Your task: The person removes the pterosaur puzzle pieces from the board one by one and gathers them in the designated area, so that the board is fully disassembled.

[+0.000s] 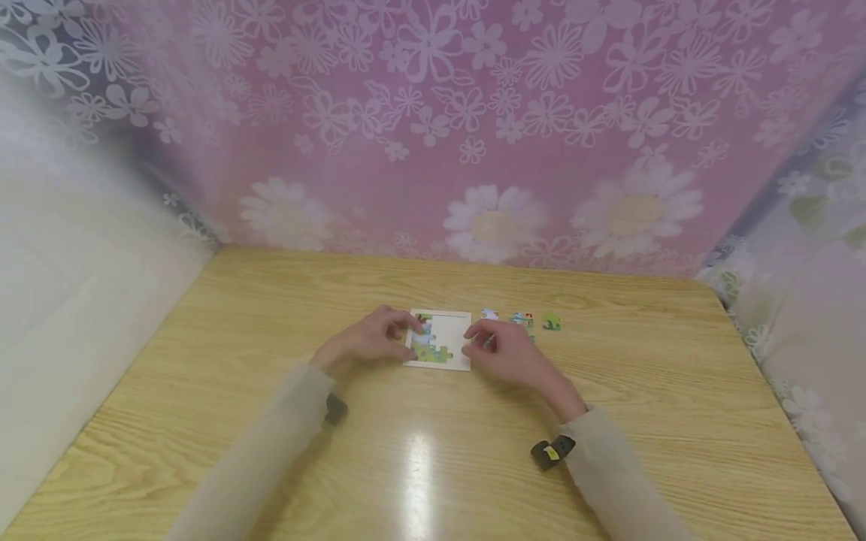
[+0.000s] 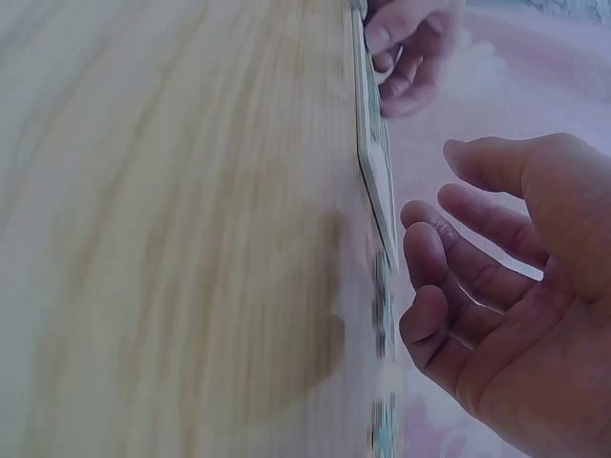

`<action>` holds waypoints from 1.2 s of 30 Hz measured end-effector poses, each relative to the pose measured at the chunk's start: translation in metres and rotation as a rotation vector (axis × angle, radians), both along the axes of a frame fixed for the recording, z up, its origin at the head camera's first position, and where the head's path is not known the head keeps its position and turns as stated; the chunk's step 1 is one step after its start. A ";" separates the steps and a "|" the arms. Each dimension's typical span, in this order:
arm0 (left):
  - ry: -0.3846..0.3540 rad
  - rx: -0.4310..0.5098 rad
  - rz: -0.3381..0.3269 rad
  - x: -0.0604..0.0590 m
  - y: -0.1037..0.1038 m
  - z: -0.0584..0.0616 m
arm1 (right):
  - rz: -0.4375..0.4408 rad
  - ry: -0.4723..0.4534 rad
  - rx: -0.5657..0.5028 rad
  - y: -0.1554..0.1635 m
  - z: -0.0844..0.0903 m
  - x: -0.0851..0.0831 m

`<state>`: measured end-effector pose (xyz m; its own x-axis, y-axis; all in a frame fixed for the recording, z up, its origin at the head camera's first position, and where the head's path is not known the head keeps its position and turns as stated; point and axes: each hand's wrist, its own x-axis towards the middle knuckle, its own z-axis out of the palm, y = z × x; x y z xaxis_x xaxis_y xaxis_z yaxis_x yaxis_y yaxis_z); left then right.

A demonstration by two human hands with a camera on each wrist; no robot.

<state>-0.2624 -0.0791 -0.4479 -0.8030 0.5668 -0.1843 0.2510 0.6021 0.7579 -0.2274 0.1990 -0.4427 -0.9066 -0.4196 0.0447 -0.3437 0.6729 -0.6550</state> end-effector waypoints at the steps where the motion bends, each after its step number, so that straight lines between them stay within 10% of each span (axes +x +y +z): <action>1: -0.002 0.001 0.002 0.000 0.000 0.000 | 0.005 -0.005 0.000 -0.003 0.000 0.000; 36: 0.000 -0.009 0.028 -0.001 0.005 0.000 | 0.026 -0.035 0.133 -0.047 -0.008 -0.005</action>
